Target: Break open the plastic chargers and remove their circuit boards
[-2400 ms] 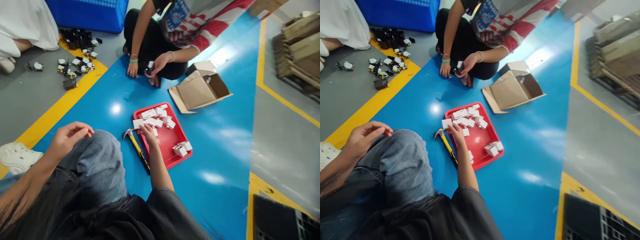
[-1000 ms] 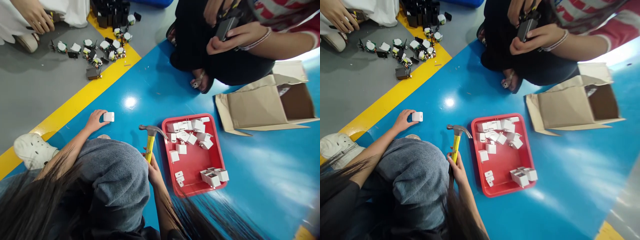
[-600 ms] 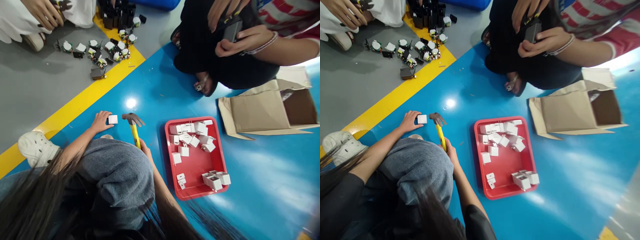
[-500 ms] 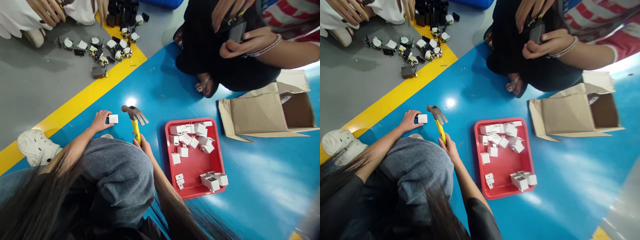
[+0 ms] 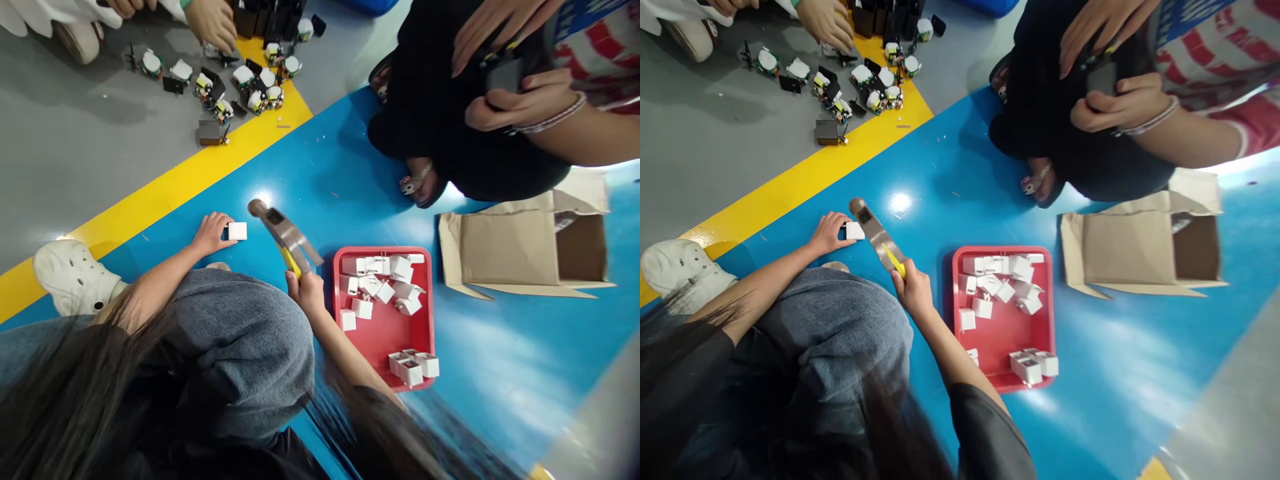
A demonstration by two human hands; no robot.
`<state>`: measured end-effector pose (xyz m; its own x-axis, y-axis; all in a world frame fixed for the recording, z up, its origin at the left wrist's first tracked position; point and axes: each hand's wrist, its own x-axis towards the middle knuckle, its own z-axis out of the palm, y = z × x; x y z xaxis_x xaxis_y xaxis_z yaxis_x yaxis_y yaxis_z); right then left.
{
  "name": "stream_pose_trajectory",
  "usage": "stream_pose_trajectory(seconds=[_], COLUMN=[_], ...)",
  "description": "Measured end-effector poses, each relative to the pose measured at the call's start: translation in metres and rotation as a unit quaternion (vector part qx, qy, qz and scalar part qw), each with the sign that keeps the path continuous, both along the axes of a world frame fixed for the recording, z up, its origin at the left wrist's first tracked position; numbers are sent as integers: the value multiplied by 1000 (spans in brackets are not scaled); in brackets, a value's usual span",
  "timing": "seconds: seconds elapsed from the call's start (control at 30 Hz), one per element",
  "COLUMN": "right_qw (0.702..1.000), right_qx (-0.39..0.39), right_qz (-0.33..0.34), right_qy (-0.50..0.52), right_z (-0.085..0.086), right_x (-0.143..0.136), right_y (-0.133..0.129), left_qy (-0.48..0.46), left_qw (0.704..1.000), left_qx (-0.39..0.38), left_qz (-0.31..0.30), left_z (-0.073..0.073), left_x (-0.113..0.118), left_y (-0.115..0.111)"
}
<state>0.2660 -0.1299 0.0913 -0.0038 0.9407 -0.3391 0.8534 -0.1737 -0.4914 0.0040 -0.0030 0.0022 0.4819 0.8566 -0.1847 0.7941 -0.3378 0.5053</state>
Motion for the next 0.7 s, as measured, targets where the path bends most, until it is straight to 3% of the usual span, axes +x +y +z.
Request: stream_pose_trajectory(seconds=[0.1, 0.23, 0.47, 0.57, 0.63, 0.7], right_qw=[998, 999, 998, 1000, 999, 999], right_qx=[-53, -17, -53, -6, 20, -9], right_qz=[19, -29, 1, -21, -24, -7], right_qy=[-12, -20, -21, -20, -29, -34], right_z=[-7, -9, -2, 3, 0, -7], right_x=[7, 13, -1, -1, 3, 7], right_y=[-11, -20, -6, -1, 0, -1], left_qy=[-10, -14, -19, -28, -31, -39], left_qw=[1000, 1000, 999, 999, 999, 999], left_qx=[-12, -22, -25, -31, -32, -33], left_qz=[1, -2, -13, -1, 3, 2], left_z=[1, 2, 1, 0, 0, 0], left_x=[0, -1, -7, -8, -8, -7], left_y=[0, 1, -4, -4, -3, -3])
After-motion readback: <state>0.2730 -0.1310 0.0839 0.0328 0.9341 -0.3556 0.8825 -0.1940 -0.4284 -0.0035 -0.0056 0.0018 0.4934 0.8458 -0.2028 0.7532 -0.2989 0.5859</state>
